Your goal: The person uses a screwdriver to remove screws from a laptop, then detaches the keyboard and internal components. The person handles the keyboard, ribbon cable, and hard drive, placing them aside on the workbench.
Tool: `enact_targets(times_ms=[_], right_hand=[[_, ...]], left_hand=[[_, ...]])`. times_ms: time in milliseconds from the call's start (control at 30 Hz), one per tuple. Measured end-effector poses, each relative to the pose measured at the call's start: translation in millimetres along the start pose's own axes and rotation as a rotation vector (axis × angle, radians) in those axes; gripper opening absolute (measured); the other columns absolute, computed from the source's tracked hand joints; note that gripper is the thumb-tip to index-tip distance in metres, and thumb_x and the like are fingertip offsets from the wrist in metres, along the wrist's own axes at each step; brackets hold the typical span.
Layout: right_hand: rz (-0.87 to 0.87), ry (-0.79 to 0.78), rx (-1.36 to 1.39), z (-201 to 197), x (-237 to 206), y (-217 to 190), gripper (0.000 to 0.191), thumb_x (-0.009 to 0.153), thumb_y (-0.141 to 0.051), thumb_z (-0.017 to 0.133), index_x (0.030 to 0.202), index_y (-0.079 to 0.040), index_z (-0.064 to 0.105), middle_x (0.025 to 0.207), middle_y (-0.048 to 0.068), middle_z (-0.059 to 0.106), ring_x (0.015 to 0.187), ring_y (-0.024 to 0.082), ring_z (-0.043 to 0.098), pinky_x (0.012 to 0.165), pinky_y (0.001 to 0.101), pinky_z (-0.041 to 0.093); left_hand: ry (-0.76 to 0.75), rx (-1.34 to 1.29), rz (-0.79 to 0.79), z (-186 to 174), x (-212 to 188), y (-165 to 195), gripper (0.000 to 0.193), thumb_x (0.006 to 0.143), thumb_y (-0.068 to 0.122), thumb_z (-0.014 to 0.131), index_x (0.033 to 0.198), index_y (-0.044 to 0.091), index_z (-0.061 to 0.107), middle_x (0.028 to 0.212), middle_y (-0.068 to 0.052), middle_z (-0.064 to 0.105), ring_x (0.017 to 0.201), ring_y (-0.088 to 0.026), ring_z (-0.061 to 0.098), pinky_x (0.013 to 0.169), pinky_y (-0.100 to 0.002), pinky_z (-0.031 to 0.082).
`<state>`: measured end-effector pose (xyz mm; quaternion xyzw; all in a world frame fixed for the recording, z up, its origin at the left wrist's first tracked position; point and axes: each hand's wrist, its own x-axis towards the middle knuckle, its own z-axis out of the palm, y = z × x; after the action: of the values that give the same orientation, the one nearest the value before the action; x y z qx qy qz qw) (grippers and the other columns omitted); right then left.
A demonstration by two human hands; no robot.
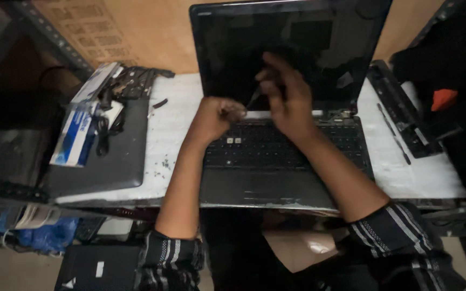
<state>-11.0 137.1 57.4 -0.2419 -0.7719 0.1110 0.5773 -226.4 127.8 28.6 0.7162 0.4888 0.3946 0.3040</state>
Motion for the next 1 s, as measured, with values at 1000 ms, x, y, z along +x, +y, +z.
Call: enact_targets(times_ms=[1000], right_hand=[[0.055, 0.044, 0.318, -50.7, 13.2, 15.4, 0.03, 0.125, -0.021, 0.057, 0.15, -0.006, 0.047, 0.104, 0.01, 0.065, 0.087, 0.015, 0.064, 0.076, 0.0275, 0.056]], left_hand=[[0.09, 0.598, 0.287, 13.4, -80.9, 37.8, 0.039, 0.087, 0.021, 0.072, 0.117, -0.004, 0.07, 0.133, -0.023, 0.06, 0.125, -0.043, 0.054, 0.104, -0.051, 0.043]])
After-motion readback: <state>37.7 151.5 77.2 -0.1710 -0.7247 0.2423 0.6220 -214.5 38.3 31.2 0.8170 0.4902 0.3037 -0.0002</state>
